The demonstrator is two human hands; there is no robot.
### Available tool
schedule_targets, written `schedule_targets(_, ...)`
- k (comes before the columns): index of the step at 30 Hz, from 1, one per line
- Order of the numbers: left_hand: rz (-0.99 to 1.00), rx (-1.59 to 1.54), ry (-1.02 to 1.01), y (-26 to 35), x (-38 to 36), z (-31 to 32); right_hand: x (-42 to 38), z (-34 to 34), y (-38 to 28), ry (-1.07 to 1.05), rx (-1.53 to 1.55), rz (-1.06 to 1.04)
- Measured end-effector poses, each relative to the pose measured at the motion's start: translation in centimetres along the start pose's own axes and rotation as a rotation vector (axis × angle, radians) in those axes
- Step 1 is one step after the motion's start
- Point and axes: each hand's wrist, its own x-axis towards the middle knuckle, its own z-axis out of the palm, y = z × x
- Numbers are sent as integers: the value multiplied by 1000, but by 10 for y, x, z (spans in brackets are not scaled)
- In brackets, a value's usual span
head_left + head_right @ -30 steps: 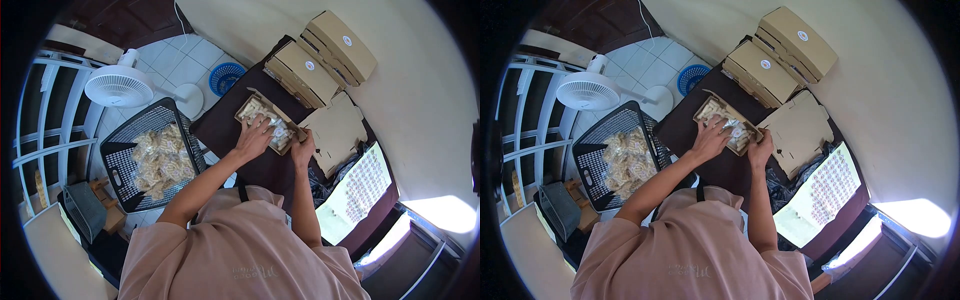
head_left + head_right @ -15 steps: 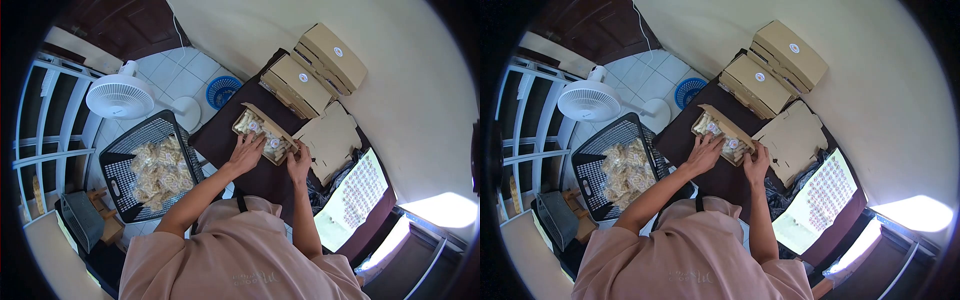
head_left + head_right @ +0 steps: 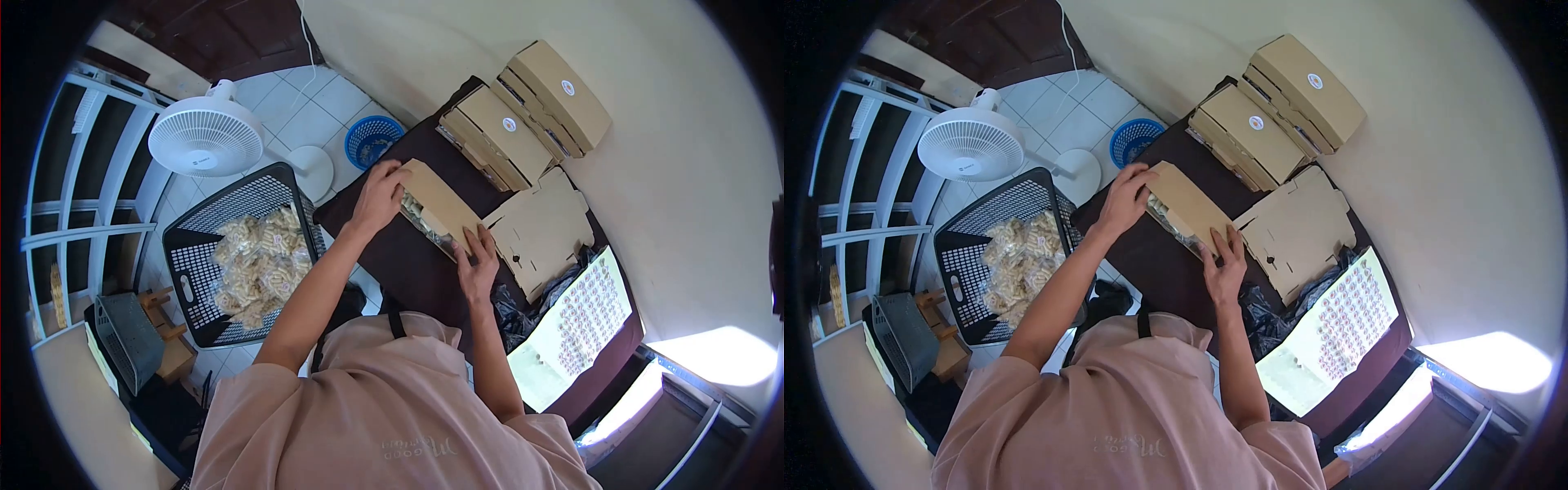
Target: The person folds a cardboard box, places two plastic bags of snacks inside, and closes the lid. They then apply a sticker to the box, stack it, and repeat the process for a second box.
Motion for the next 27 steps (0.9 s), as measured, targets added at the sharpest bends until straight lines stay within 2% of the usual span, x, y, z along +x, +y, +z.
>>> schedule_targets(2,0,-3,-29,-8,-5,2,-2,5,-2,3,-61,-13)
schedule_targets(4,-133,-48,-7,-2,-9,3,-6,9,-6,37,-104,-54)
schedule_targets(7,-180,-45,-12,1,-12,3,-7,18,-10,91,-156,-69)
schedule_targets(14,-202,-124,-2,4,-12,-3,-1,34,-9,97,-188,-190)
schedule_targets(17,-136,-167,38,8,-2,-5,6,26,-17,160,-84,-130)
schedule_targets(20,-101,-164,-12,13,19,-8,18,16,-18,183,41,-39)
schedule_targets(22,-40,-86,-115,15,37,-11,30,7,-24,198,16,-38)
schedule_targets(27,-92,-69,-282,5,75,-4,53,-12,-39,171,65,104)
